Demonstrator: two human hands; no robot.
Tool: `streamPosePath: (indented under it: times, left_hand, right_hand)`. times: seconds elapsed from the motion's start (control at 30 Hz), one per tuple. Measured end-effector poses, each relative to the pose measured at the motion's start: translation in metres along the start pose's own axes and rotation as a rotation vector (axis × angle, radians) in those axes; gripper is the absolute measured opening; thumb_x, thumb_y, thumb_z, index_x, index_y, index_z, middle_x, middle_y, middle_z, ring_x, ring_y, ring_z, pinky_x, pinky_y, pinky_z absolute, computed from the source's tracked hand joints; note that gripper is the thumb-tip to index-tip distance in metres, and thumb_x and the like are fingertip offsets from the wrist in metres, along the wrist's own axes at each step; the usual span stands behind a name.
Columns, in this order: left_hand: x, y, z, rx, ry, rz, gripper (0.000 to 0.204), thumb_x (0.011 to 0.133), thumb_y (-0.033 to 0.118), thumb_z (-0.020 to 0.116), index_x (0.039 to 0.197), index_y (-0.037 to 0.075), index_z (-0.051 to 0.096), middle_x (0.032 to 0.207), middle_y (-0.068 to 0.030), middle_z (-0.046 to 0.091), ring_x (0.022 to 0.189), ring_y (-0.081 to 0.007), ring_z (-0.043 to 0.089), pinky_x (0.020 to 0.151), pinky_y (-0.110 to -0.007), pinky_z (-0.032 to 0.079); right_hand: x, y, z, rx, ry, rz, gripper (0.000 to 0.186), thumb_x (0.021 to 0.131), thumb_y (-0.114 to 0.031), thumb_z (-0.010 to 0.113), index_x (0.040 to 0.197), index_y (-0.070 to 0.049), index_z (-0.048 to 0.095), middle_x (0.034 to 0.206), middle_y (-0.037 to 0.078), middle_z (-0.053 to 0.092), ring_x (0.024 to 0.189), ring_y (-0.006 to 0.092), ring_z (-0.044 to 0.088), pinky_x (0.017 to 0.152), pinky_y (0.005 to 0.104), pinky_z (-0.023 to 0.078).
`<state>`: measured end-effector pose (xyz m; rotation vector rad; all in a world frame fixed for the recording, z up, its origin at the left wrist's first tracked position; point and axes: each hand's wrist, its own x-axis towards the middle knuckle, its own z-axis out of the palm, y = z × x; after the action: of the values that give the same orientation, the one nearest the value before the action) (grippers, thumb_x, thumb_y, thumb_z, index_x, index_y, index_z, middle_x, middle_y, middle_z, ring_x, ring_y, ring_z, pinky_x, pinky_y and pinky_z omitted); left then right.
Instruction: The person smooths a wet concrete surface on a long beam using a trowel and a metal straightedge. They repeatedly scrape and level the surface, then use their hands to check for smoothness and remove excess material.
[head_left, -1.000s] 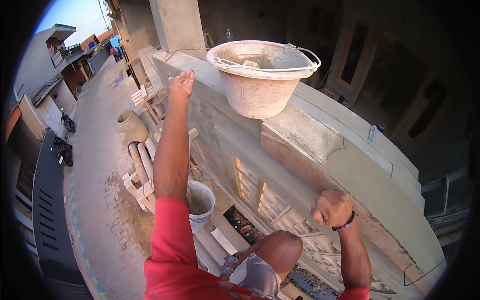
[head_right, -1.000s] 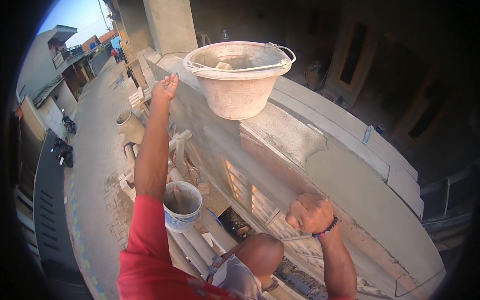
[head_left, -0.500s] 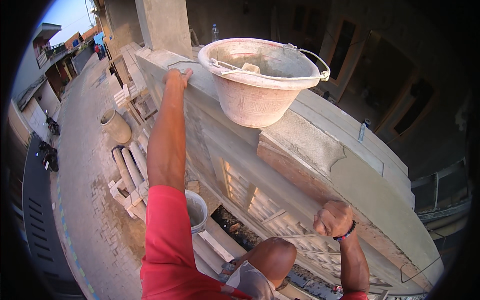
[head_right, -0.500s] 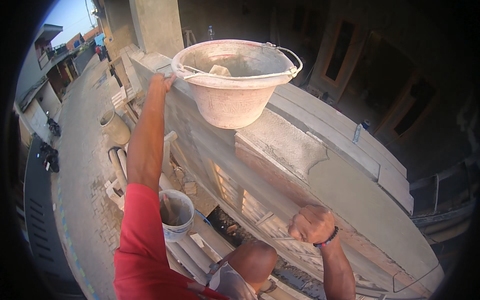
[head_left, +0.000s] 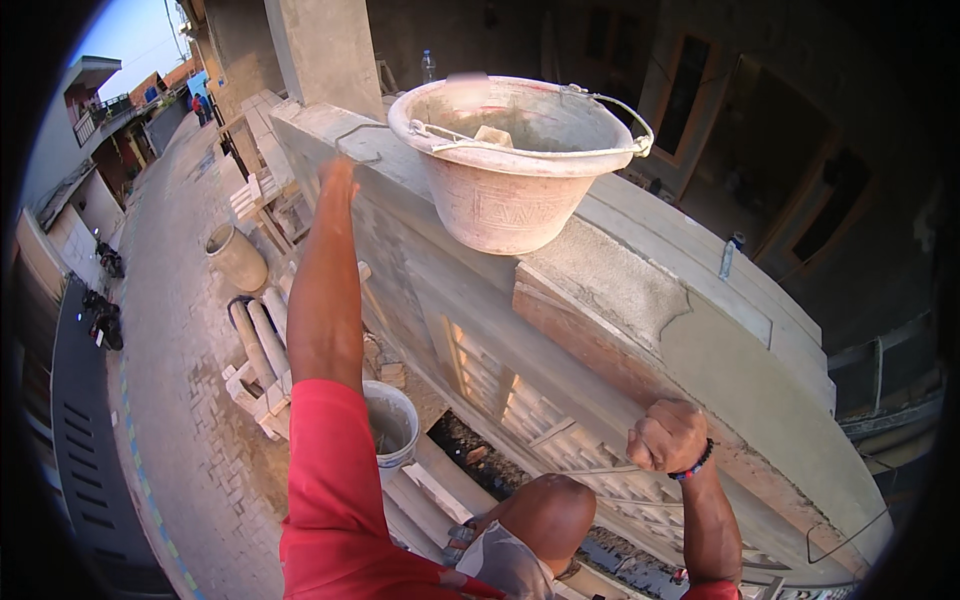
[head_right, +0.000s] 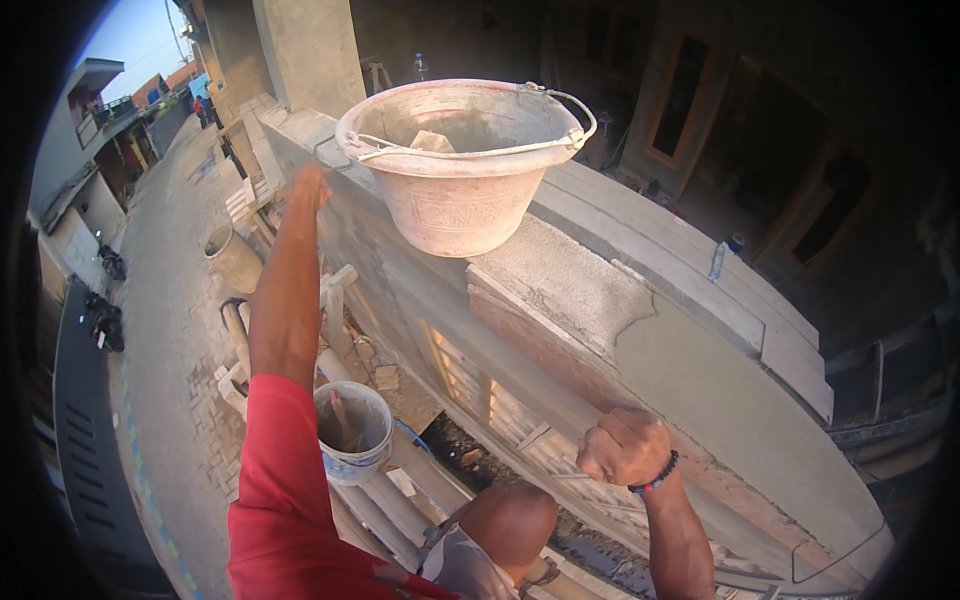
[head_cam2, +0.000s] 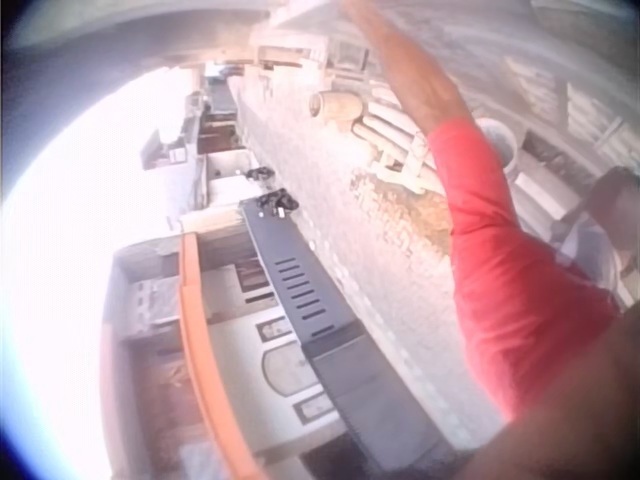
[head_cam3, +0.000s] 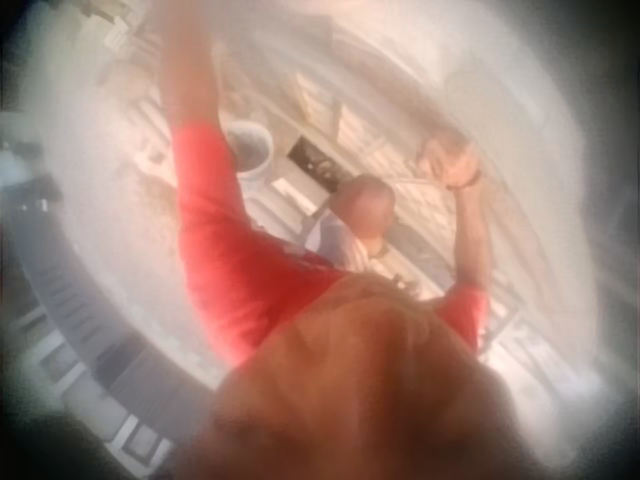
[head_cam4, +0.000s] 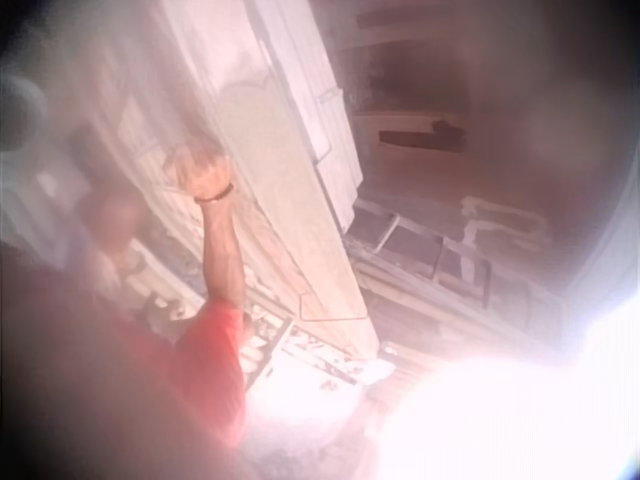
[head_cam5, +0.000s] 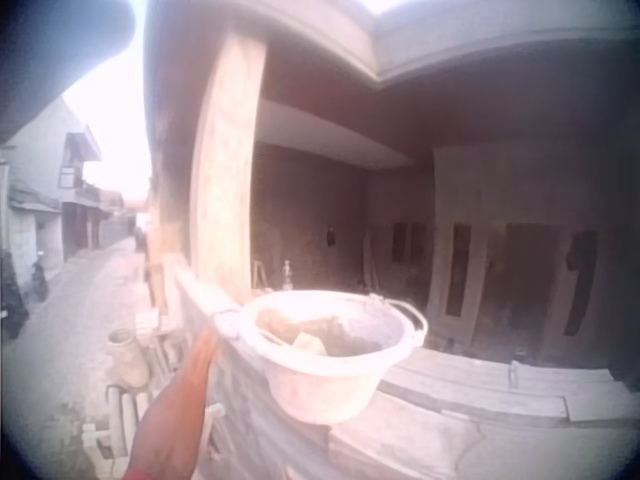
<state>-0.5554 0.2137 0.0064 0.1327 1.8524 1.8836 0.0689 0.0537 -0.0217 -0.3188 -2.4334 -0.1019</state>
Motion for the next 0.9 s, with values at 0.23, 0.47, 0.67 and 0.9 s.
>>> streamPosePath:
  times: [0.23, 0.47, 0.67, 0.9]
  left_hand:
    - [0.011, -0.015, -0.01, 0.089, -0.137, 0.105, 0.045, 0.094, 0.042, 0.054, 0.126, 0.01, 0.052, 0.119, -0.0074, 0.06, 0.096, -0.0237, 0.055, 0.078, -0.045, 0.049]
    - [-0.094, 0.006, -0.02, -0.244, 0.429, 0.631, 0.041, 0.092, 0.028, 0.056, 0.108, -0.01, 0.059, 0.102, -0.0246, 0.065, 0.088, -0.0363, 0.065, 0.08, -0.046, 0.053]
    - [-0.319, -0.06, -0.039, -0.345, -0.014, 1.267, 0.03, 0.095, 0.01, 0.052, 0.121, -0.005, 0.048, 0.115, -0.0185, 0.054, 0.105, -0.0267, 0.054, 0.092, -0.037, 0.043]
    - [-0.438, -0.134, -0.012, 0.558, -0.682, 1.593, 0.069, 0.078, 0.01, 0.074, 0.137, 0.007, 0.04, 0.139, -0.0217, 0.034, 0.131, -0.0434, 0.03, 0.107, -0.057, 0.026]
  right_hand:
    - [0.002, 0.001, -0.001, 0.01, -0.01, -0.034, 0.022, 0.053, -0.007, 0.065, 0.058, -0.01, 0.044, 0.052, 0.002, 0.039, 0.042, 0.0193, 0.044, 0.039, 0.0325, 0.038]
    - [-0.006, 0.003, 0.0, 0.031, -0.002, -0.024, 0.019, 0.065, -0.01, 0.062, 0.063, -0.01, 0.043, 0.056, 0.003, 0.04, 0.047, 0.02, 0.046, 0.042, 0.035, 0.04]
    - [-0.009, 0.006, 0.002, 0.072, 0.084, -0.055, 0.019, 0.065, -0.008, 0.062, 0.061, -0.01, 0.043, 0.058, 0.003, 0.039, 0.047, 0.0205, 0.046, 0.042, 0.0355, 0.039]
    - [-0.016, 0.006, 0.008, 0.107, 0.105, -0.01, 0.015, 0.067, -0.011, 0.062, 0.067, -0.009, 0.048, 0.06, 0.004, 0.045, 0.05, 0.0231, 0.049, 0.043, 0.0372, 0.041]
